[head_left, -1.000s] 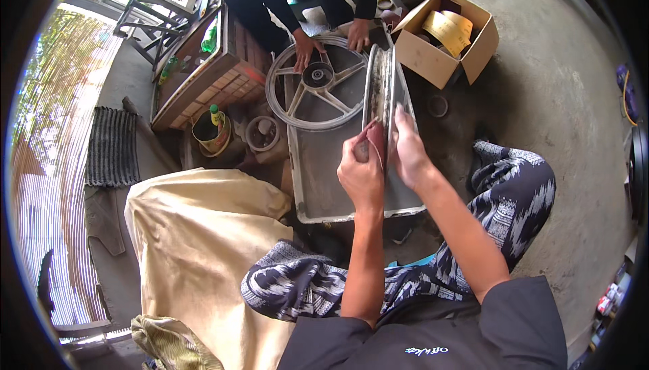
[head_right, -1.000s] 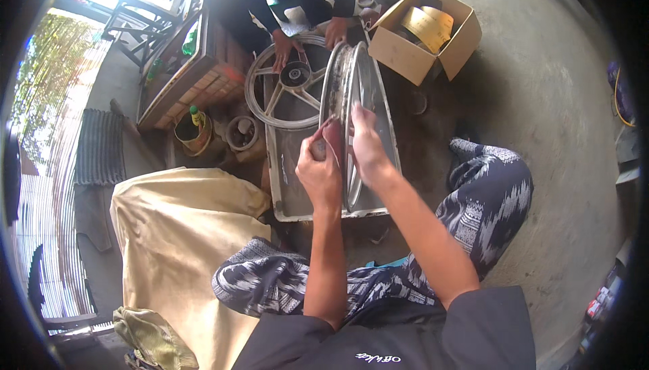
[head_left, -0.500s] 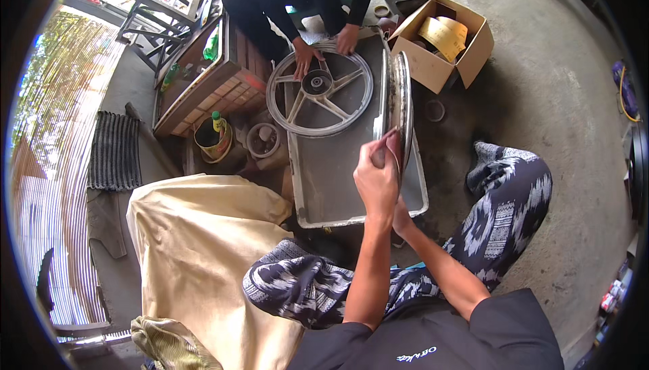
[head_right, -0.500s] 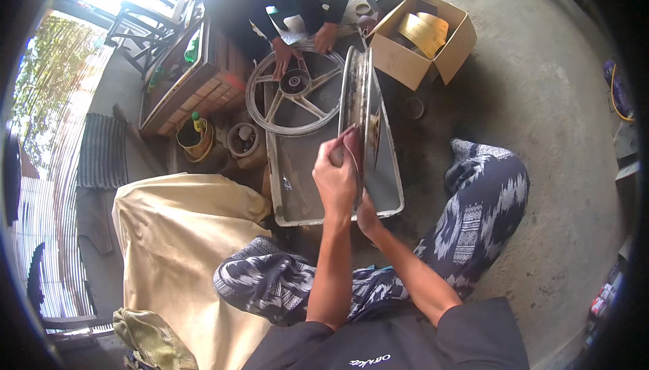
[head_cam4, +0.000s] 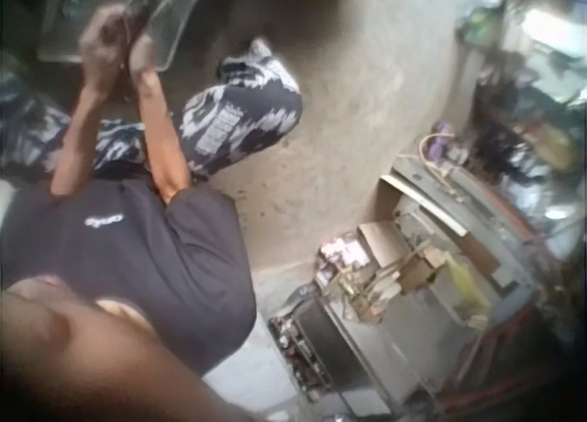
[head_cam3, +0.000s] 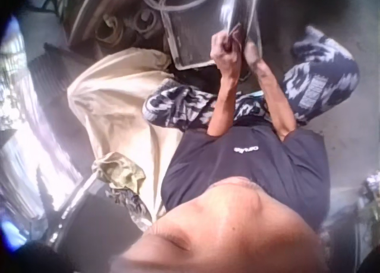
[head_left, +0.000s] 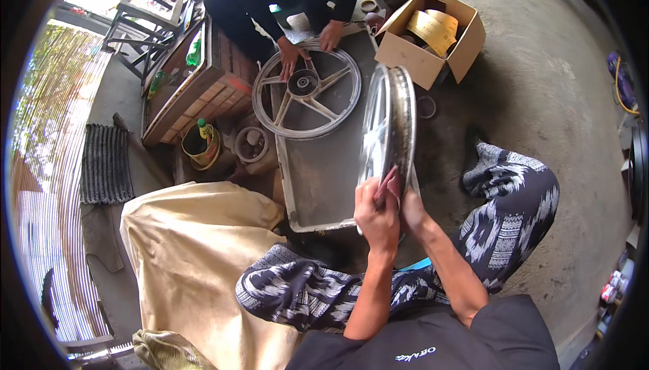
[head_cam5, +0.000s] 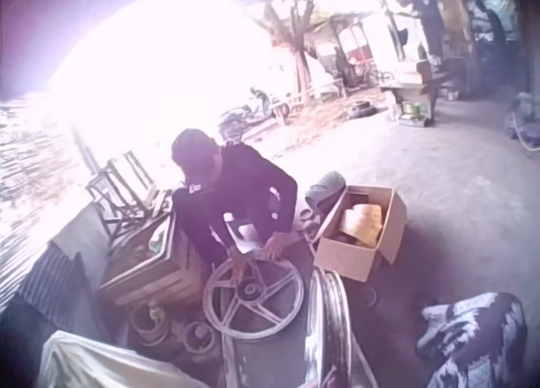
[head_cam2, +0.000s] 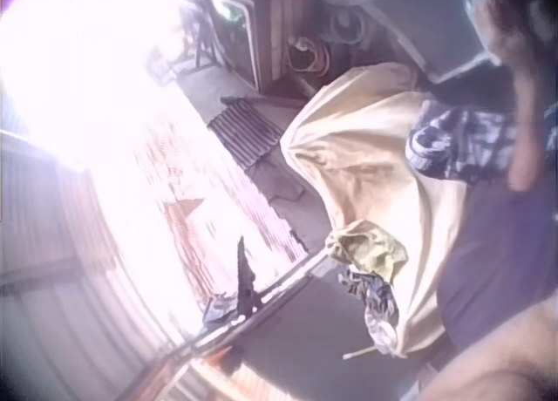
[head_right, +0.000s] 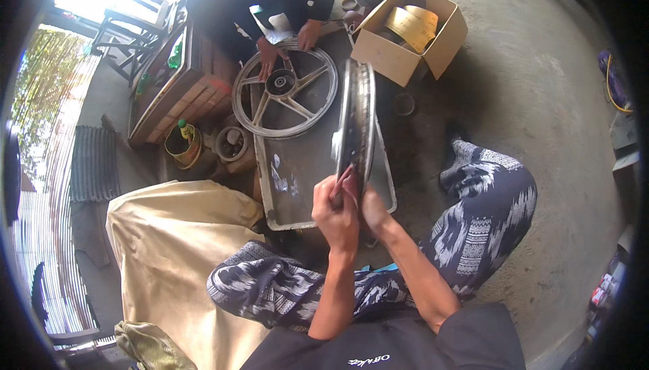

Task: The person sands the surfaces of a motorcycle wheel rim using a piece of sandpaper, rotating the rim to reach different sections.

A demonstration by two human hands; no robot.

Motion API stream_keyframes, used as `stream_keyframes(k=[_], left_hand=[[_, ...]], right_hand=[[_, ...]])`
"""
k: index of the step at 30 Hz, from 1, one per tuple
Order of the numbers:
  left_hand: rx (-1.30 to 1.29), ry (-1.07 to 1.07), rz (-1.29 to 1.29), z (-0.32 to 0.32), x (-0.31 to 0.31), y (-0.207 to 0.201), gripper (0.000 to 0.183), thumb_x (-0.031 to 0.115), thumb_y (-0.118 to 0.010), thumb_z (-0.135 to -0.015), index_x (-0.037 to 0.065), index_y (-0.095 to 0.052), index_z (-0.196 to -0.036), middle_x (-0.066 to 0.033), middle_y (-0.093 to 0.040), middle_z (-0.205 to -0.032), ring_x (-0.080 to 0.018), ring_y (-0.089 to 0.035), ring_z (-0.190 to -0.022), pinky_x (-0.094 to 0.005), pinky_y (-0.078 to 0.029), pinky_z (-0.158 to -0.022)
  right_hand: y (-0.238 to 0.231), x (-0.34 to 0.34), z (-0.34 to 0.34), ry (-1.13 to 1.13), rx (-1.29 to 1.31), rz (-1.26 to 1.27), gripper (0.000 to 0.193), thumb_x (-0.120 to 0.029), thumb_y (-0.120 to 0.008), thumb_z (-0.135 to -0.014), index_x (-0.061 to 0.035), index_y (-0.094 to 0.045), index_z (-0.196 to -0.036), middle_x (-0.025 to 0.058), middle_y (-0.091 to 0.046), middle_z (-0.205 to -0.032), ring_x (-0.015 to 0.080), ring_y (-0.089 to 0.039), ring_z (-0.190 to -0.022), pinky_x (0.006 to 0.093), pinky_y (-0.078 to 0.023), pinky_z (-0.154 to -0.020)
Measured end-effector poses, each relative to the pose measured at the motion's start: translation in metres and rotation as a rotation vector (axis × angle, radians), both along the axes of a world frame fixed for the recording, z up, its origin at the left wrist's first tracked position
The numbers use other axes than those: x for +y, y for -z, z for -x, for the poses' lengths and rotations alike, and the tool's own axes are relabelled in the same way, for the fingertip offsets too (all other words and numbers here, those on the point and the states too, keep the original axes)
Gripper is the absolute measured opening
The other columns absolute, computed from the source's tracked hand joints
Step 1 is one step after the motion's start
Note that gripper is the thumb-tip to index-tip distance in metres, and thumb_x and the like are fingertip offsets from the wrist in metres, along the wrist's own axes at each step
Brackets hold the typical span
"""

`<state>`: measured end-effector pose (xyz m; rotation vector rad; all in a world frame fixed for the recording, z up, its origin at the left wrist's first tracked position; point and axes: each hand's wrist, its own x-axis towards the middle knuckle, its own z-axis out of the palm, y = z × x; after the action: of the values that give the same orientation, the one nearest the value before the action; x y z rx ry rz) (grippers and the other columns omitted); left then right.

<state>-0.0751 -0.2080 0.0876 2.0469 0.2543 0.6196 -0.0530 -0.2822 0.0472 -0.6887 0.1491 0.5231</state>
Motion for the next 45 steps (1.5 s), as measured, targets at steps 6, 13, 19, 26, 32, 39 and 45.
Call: stream_keyframes(k=[6,13,19,26,32,39,45], left_hand=[[-0.013,-0.124,0.382,0.016,0.010,0.000,0.018,0.001,-0.062,-0.093,-0.005,-0.065,-0.110,-0.0096,-0.067,-0.102,-0.0143,-0.062,-0.092,-0.0279,-0.049,-0.084],[-0.020,-0.135,0.511,0.007,0.020,-0.007,0.027,0.003,-0.058,-0.098,-0.009,-0.062,-0.122,-0.0100,-0.070,-0.114,-0.0127,-0.064,-0.103,-0.0257,-0.049,-0.093],[-0.041,-0.169,0.557,0.001,0.029,-0.012,0.021,0.003,-0.059,-0.098,-0.005,-0.067,-0.116,-0.0039,-0.070,-0.098,-0.0098,-0.063,-0.088,-0.0247,-0.051,-0.080],[0.028,-0.138,0.577,0.002,0.069,-0.017,0.021,0.012,-0.055,-0.103,-0.005,-0.065,-0.110,-0.0019,-0.068,-0.091,-0.0058,-0.060,-0.080,-0.0218,-0.048,-0.070],[-0.051,-0.203,0.414,0.001,0.050,-0.010,0.016,0.006,-0.056,-0.100,-0.003,-0.064,-0.110,0.0018,-0.063,-0.086,-0.0041,-0.055,-0.077,-0.0210,-0.045,-0.068],[0.028,-0.191,0.457,0.005,0.055,-0.016,0.019,0.006,-0.055,-0.100,-0.004,-0.063,-0.114,0.0011,-0.063,-0.088,-0.0049,-0.055,-0.077,-0.0206,-0.045,-0.069],[0.159,-0.224,0.355,0.043,0.048,0.006,0.023,0.001,-0.056,-0.097,-0.005,-0.062,-0.117,-0.0047,-0.068,-0.096,-0.0100,-0.062,-0.089,-0.0234,-0.048,-0.080]], right_hand=[[-0.026,0.018,0.003,-0.181,0.105,0.221,0.033,-0.026,-0.040,-0.102,-0.0037,-0.063,-0.095,0.0049,-0.065,-0.090,0.0155,-0.061,-0.084,0.0295,-0.049,-0.077],[-0.039,0.033,-0.010,-0.166,0.134,0.311,0.036,-0.027,-0.037,-0.104,-0.0047,-0.064,-0.100,0.0054,-0.066,-0.093,0.0152,-0.062,-0.084,0.0306,-0.049,-0.079],[-0.027,0.039,-0.009,-0.133,0.099,0.320,0.041,-0.030,-0.031,-0.108,-0.0038,-0.062,-0.113,0.0054,-0.066,-0.105,0.0142,-0.061,-0.098,0.0305,-0.048,-0.090],[-0.004,0.048,0.025,-0.105,-0.484,0.562,0.050,-0.037,-0.024,-0.111,0.0015,-0.055,-0.108,0.0122,-0.055,-0.096,0.0212,-0.053,-0.091,0.0336,-0.043,-0.087],[0.012,0.035,0.005,0.451,-0.875,0.909,0.038,-0.028,-0.032,-0.108,0.0012,-0.055,-0.105,0.0149,-0.055,-0.099,0.0273,-0.051,-0.098,0.0416,-0.041,-0.091],[0.055,0.056,-0.043,0.276,-0.673,0.911,0.045,-0.017,-0.054,-0.102,0.0004,-0.044,-0.142,0.0239,-0.049,-0.134,0.0373,-0.048,-0.127,0.0424,-0.036,-0.110],[0.088,0.062,-0.044,0.347,-0.741,1.005,0.046,-0.022,-0.052,-0.104,-0.0015,-0.045,-0.144,0.0216,-0.051,-0.139,0.0366,-0.049,-0.130,0.0421,-0.039,-0.109]])
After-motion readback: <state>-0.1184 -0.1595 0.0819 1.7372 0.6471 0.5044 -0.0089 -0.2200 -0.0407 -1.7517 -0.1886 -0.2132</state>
